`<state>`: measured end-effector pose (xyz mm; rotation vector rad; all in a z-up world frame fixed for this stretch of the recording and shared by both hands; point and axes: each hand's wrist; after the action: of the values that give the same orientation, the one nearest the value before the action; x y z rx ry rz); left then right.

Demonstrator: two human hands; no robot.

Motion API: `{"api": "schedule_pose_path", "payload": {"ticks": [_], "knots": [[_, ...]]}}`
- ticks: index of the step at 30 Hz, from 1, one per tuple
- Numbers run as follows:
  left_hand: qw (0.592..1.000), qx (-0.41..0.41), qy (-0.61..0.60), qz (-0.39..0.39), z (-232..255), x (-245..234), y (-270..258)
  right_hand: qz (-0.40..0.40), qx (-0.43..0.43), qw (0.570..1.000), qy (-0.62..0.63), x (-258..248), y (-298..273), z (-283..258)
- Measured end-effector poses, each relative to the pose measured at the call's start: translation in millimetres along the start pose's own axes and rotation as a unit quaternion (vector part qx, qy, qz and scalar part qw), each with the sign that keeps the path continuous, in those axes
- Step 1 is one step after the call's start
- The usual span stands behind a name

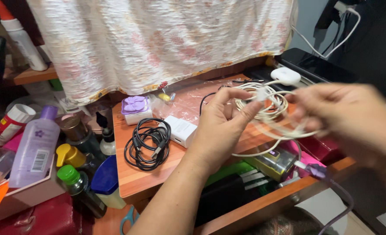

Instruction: The person untangles and coils several black and white charging cables on a wooden vanity. They handle each cable individually, winding them into neat loops and placing them on the surface alongside a white power adapter.

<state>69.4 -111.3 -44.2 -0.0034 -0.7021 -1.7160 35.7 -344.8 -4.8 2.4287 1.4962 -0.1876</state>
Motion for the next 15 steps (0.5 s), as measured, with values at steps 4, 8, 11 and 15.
{"api": "schedule_pose_path", "payload": {"ticks": [4, 8, 11, 15], "knots": [[0.992, 0.0, 0.122, 0.017, -1, -1, -3, 0.063, -0.119, 0.983, -0.123, -59, 40, 21], [0.994, -0.03, 0.101, 0.007, -2, -1, -2, 0.017, 0.045, 0.987, -0.153, -72, 66, 25], [0.989, 0.001, 0.146, 0.002, -2, 2, -2, -0.005, 0.059, 0.961, -0.269, -72, 41, 14], [0.981, -0.038, 0.186, 0.026, 3, 15, -4, -0.067, -0.043, 0.969, -0.232, -31, -12, -19]]}}
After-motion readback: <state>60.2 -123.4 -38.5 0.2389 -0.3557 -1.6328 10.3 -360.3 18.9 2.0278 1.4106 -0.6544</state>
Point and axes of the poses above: each hand's wrist, its own y-axis towards the middle knuckle, its own x-axis out of the palm, z = x × y, and after that the axes turned 12 degrees about z, right-handed
